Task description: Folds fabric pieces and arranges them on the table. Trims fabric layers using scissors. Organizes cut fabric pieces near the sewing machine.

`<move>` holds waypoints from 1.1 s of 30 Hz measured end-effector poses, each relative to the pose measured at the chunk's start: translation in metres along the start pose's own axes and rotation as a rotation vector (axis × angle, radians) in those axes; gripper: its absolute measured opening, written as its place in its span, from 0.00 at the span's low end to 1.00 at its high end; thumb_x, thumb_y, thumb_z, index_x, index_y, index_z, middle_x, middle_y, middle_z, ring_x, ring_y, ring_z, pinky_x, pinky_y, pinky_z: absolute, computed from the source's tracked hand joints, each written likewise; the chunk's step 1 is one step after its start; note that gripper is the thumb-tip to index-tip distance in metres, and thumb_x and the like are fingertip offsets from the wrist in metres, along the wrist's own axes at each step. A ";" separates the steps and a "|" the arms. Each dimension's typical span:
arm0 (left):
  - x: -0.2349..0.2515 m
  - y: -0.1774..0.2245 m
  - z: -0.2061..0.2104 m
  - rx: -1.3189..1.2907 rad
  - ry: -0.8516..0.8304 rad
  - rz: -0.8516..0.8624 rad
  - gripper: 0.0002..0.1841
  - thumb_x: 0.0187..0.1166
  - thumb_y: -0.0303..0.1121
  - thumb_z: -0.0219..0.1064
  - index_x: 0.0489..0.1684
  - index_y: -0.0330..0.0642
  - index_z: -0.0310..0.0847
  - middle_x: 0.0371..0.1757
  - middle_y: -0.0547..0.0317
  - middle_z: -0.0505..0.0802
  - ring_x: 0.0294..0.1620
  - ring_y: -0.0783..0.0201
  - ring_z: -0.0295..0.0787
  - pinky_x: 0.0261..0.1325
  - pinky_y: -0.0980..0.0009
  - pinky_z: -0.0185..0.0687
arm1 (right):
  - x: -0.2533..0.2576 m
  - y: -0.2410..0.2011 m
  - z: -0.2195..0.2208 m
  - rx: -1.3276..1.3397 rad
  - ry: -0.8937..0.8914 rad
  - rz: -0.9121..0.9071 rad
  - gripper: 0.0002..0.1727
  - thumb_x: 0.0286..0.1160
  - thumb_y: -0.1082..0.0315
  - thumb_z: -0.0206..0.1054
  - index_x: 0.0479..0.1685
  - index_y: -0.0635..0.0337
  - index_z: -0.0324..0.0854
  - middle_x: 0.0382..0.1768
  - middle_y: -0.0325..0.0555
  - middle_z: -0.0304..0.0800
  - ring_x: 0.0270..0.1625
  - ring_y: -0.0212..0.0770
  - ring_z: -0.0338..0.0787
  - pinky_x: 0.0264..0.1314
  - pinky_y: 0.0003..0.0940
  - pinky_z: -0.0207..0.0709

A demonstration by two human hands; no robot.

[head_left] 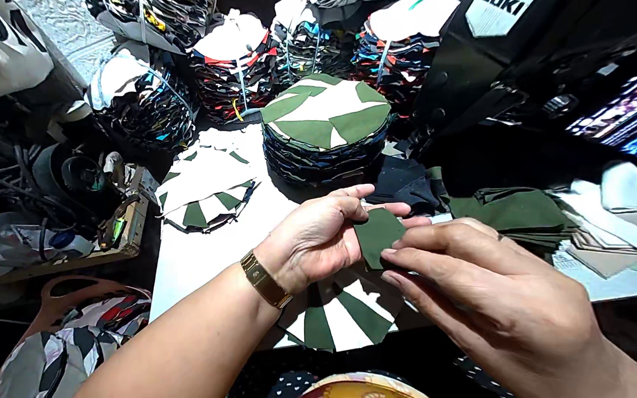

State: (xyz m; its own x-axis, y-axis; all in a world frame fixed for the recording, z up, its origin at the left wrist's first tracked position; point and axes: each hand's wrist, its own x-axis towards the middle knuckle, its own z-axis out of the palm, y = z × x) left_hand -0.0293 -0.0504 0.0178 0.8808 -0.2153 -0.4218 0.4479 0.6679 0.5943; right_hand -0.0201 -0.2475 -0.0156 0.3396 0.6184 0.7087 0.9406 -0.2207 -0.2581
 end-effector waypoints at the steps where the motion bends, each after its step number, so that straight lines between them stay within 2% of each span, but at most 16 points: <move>1: 0.000 0.000 0.000 -0.006 0.003 -0.001 0.28 0.84 0.18 0.44 0.85 0.44 0.58 0.58 0.42 0.88 0.49 0.56 0.91 0.51 0.62 0.87 | 0.000 0.001 0.001 -0.013 -0.006 -0.006 0.11 0.79 0.64 0.69 0.46 0.61 0.92 0.49 0.48 0.90 0.58 0.41 0.88 0.58 0.34 0.82; 3: 0.000 -0.001 0.001 -0.024 0.024 -0.007 0.27 0.85 0.19 0.45 0.84 0.44 0.58 0.56 0.43 0.88 0.46 0.57 0.91 0.48 0.64 0.88 | 0.001 0.001 0.004 -0.025 -0.008 -0.021 0.11 0.78 0.65 0.69 0.45 0.62 0.92 0.47 0.50 0.90 0.58 0.43 0.88 0.57 0.35 0.83; 6: -0.002 -0.002 0.002 -0.051 0.045 -0.009 0.27 0.85 0.19 0.46 0.84 0.43 0.60 0.56 0.42 0.88 0.46 0.57 0.91 0.48 0.65 0.87 | 0.002 0.001 0.006 -0.028 -0.009 -0.032 0.10 0.78 0.67 0.68 0.43 0.62 0.92 0.45 0.50 0.89 0.53 0.43 0.88 0.51 0.34 0.82; 10: -0.001 -0.002 0.001 -0.047 0.047 -0.006 0.27 0.85 0.20 0.45 0.86 0.44 0.59 0.57 0.42 0.88 0.46 0.58 0.90 0.47 0.66 0.86 | 0.004 -0.002 0.007 -0.024 -0.021 -0.013 0.13 0.79 0.62 0.69 0.46 0.63 0.92 0.47 0.50 0.89 0.55 0.43 0.87 0.54 0.36 0.81; 13: -0.002 -0.002 0.002 -0.060 0.052 -0.008 0.26 0.86 0.21 0.46 0.85 0.43 0.60 0.56 0.42 0.88 0.44 0.59 0.90 0.45 0.68 0.86 | 0.006 -0.003 0.008 -0.041 -0.017 -0.028 0.12 0.78 0.65 0.68 0.45 0.63 0.92 0.44 0.50 0.89 0.53 0.44 0.87 0.52 0.35 0.81; 16: -0.001 -0.003 0.002 -0.063 0.069 -0.002 0.26 0.86 0.21 0.46 0.84 0.42 0.61 0.55 0.41 0.88 0.45 0.58 0.90 0.46 0.67 0.85 | 0.007 -0.003 0.008 0.001 -0.015 0.008 0.10 0.77 0.68 0.66 0.42 0.61 0.93 0.43 0.46 0.88 0.51 0.39 0.86 0.50 0.32 0.80; 20: -0.001 -0.003 0.001 -0.032 0.065 -0.003 0.26 0.86 0.22 0.45 0.86 0.44 0.60 0.57 0.42 0.87 0.43 0.59 0.89 0.45 0.67 0.85 | 0.006 -0.002 0.005 0.043 -0.023 0.068 0.11 0.79 0.66 0.63 0.39 0.59 0.91 0.46 0.43 0.89 0.52 0.35 0.86 0.52 0.28 0.81; 24: 0.000 -0.002 0.001 -0.048 0.075 0.000 0.27 0.85 0.20 0.46 0.85 0.43 0.62 0.57 0.41 0.88 0.44 0.58 0.89 0.46 0.67 0.85 | 0.005 -0.001 0.007 0.053 -0.044 0.053 0.11 0.80 0.65 0.62 0.38 0.59 0.89 0.49 0.45 0.88 0.56 0.37 0.86 0.55 0.30 0.81; 27: -0.001 -0.001 0.001 -0.039 0.082 0.004 0.25 0.86 0.21 0.46 0.84 0.42 0.62 0.57 0.42 0.88 0.44 0.60 0.89 0.44 0.68 0.83 | 0.004 0.000 0.007 0.029 -0.070 0.015 0.13 0.79 0.61 0.66 0.44 0.61 0.90 0.51 0.49 0.88 0.58 0.41 0.86 0.58 0.33 0.81; 29: -0.001 -0.002 0.002 -0.033 0.078 0.008 0.26 0.86 0.21 0.46 0.84 0.43 0.61 0.56 0.43 0.88 0.43 0.60 0.89 0.43 0.68 0.84 | 0.003 0.000 0.010 0.013 -0.056 0.003 0.11 0.79 0.63 0.66 0.43 0.61 0.90 0.49 0.49 0.87 0.56 0.41 0.85 0.55 0.33 0.81; 33: -0.001 -0.003 0.002 -0.019 0.066 0.002 0.26 0.86 0.21 0.46 0.85 0.44 0.59 0.56 0.43 0.88 0.42 0.60 0.89 0.44 0.68 0.84 | 0.005 0.000 0.010 0.043 -0.048 0.041 0.09 0.76 0.68 0.63 0.37 0.59 0.89 0.45 0.43 0.85 0.51 0.35 0.84 0.50 0.27 0.79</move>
State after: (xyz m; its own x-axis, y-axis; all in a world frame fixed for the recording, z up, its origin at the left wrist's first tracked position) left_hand -0.0310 -0.0530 0.0177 0.8693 -0.1674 -0.4650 0.4429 0.6815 0.5826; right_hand -0.0183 -0.2367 -0.0183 0.3760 0.6453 0.6650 0.9246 -0.2141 -0.3151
